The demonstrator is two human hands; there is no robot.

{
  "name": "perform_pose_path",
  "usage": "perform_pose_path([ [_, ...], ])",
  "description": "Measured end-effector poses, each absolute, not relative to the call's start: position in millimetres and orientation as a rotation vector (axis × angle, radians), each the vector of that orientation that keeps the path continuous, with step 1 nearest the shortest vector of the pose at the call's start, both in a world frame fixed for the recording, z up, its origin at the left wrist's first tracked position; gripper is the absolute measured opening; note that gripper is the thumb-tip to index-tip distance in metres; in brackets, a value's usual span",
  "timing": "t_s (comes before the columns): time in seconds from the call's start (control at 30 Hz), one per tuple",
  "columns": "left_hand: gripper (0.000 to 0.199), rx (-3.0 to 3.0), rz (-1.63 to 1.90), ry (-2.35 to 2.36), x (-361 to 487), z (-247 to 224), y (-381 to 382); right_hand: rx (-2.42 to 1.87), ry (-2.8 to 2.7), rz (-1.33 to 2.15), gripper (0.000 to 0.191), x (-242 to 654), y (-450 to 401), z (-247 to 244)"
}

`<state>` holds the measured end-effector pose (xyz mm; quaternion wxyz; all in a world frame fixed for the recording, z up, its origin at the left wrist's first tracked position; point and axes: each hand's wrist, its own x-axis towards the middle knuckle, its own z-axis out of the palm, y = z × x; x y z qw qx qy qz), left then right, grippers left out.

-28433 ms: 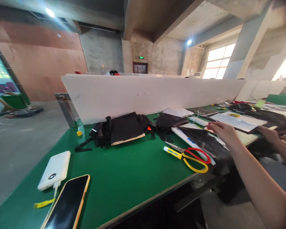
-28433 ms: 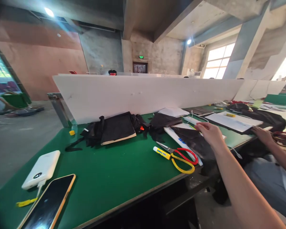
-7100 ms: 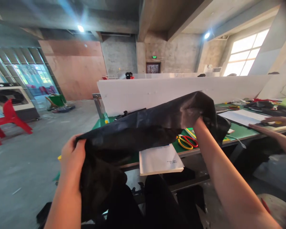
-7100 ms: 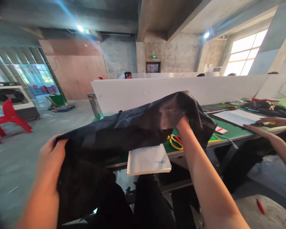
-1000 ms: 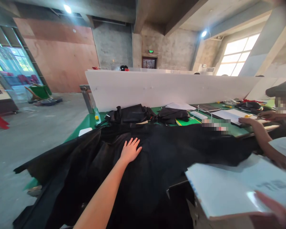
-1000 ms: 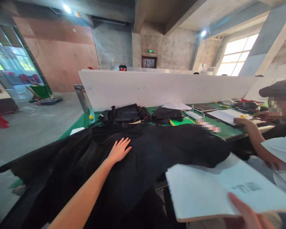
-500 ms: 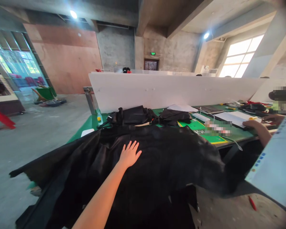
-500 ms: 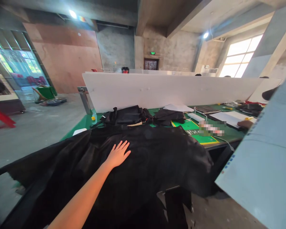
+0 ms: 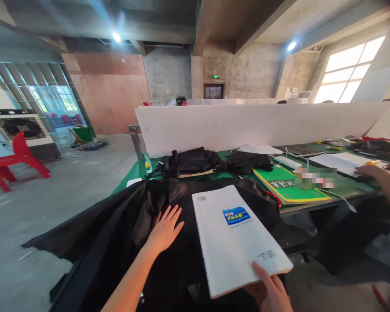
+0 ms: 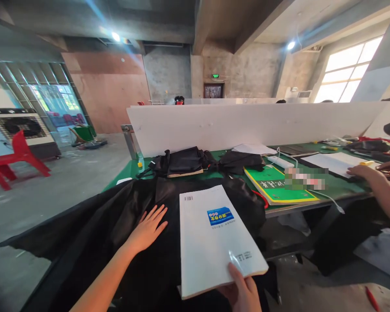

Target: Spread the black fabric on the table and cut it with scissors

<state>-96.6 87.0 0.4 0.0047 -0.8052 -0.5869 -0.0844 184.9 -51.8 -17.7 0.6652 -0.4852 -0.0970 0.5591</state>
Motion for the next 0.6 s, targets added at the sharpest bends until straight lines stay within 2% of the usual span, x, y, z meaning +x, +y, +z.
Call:
perform_pose_path([
  [0.17, 0.056, -2.528, -0.279, -1.875, -96.6, -2.2, 88.6, -1.038, -0.137, 1.329, 0.073, 159.9, -49.3, -21.0],
  [0.47, 0.058, -2.550, -0.286, -1.909, -85.4, -2.4, 122.8, -0.971, -0.194, 1.327, 0.064, 170.7, -31.0, 5.0],
  [0.6, 0.059, -2.595, -0.323, -1.874, -75.3, -5.4, 137.9, -0.923, -0.177, 1.301, 0.072, 172.2, -26.9, 13.8],
])
